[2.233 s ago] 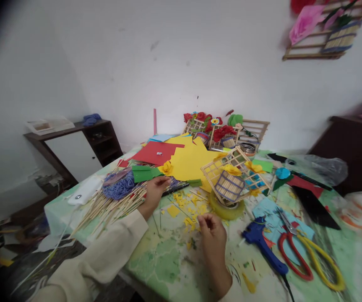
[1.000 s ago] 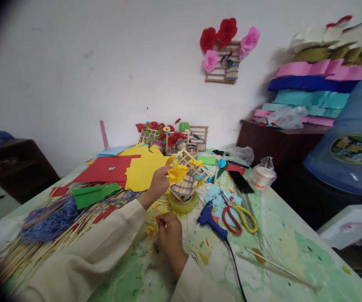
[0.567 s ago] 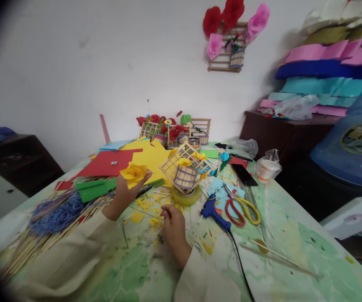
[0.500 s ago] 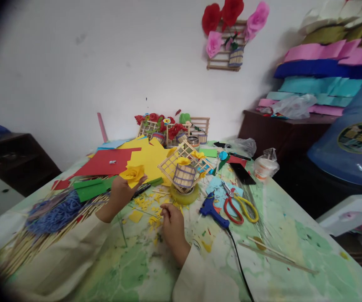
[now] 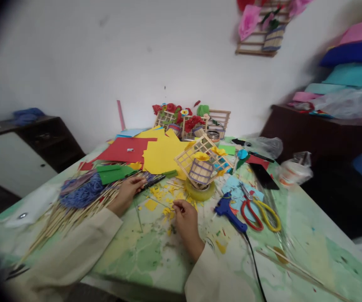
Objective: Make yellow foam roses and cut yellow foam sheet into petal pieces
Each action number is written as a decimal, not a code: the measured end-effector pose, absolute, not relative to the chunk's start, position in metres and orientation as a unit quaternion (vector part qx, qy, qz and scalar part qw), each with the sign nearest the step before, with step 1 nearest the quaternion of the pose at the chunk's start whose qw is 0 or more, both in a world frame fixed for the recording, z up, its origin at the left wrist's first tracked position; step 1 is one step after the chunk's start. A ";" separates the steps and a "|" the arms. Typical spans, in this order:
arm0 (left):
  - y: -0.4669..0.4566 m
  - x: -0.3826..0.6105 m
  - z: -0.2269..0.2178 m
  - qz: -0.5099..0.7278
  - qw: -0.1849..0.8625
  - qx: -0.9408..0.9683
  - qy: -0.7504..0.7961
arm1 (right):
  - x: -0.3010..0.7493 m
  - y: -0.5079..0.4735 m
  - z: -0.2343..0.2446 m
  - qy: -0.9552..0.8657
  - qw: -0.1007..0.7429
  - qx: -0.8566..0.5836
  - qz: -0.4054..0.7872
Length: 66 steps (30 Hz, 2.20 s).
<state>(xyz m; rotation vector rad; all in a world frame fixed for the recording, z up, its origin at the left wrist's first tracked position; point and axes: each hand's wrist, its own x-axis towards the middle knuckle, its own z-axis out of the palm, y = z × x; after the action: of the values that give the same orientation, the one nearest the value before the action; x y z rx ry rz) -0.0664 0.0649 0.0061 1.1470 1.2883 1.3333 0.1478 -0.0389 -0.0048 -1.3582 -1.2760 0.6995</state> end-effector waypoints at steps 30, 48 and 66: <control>0.069 -0.074 -0.005 0.477 0.502 0.472 0.546 | 0.277 -0.004 0.073 -0.603 0.376 -0.681 -0.174; 0.061 -0.076 0.004 0.471 0.505 0.497 0.525 | 0.319 0.037 0.054 -0.662 0.311 -0.674 -0.097; 0.061 -0.078 -0.005 0.490 0.502 0.491 0.517 | 0.310 0.060 0.082 -0.736 0.183 -0.651 0.039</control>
<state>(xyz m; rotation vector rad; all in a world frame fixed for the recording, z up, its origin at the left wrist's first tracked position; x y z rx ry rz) -0.0783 0.0615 -0.0051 1.1851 1.2488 1.1832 0.3097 0.0603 0.0824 -1.8358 -2.0771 0.1102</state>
